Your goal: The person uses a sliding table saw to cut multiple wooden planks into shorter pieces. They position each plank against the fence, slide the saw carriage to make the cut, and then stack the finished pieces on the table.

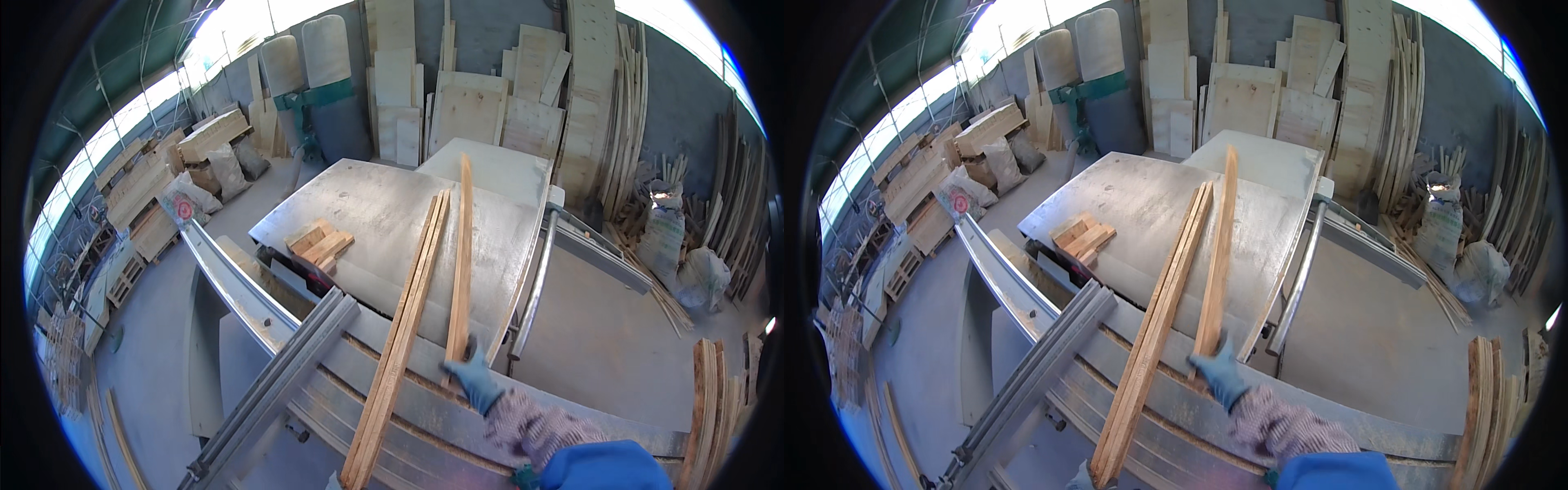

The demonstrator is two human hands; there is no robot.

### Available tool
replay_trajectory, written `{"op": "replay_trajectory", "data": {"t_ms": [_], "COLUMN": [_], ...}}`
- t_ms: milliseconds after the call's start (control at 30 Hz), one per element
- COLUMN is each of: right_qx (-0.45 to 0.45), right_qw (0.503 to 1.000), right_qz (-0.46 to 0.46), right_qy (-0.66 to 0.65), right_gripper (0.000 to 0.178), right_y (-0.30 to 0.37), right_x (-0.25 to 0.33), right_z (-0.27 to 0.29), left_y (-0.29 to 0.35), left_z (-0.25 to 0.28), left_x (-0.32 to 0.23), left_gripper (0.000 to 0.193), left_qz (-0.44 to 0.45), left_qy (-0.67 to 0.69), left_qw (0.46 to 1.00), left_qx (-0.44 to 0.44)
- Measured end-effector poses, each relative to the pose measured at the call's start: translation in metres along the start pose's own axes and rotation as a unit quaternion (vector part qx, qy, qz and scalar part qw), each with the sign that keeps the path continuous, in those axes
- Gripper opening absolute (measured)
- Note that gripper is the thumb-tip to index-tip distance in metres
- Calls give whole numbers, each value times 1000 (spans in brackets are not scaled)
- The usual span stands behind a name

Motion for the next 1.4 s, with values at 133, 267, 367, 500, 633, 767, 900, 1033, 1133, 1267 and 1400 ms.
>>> {"op": "replay_trajectory", "data": {"t_ms": [133,267,367,500,633,767,900,1033,1133,1267,1400], "right_qx": [205,254,279,305,332,383,429,467,430,420,413], "right_qw": [971,957,956,905,894,872,814,818,820,868,878], "right_qz": [-111,-134,-46,-45,-134,-88,-99,-10,-40,-106,-35], "right_qy": [-59,47,78,292,271,291,380,336,376,244,241], "right_gripper": [111,93,82,100,104,103,96,83,71,52,37], "right_y": [176,291,335,348,374,362,354,337,314,309,288], "right_x": [-72,-154,-187,-138,-138,-145,-128,-169,-130,-126,-73], "right_z": [-46,-78,-105,-116,-115,-125,-130,-124,-76,-58,-62], "left_y": [36,67,88,96,94,83,74,74,94,143,195], "left_z": [7,-1,-3,-25,-12,-16,-24,-71,-35,-31,-67], "left_x": [-4,11,37,65,23,41,90,148,95,143,147], "left_gripper": [72,71,70,73,79,79,52,56,71,81,83], "left_qz": [3,-19,-13,-15,37,4,-31,49,130,215,283], "left_qy": [18,19,5,-8,13,41,305,463,460,497,655], "left_qw": [999,998,998,994,980,981,936,849,827,816,687], "left_qx": [43,51,63,105,197,188,171,249,294,202,139]}}
Point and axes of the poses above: each hand's wrist, its own y-axis away from the middle knuckle, its own z-axis out of the back of the hand, x = y × z, the point moved 8 cm from there along -y, towards the middle knuckle, and after that the axes turned 5 degrees about x, right-handed, at the moved point
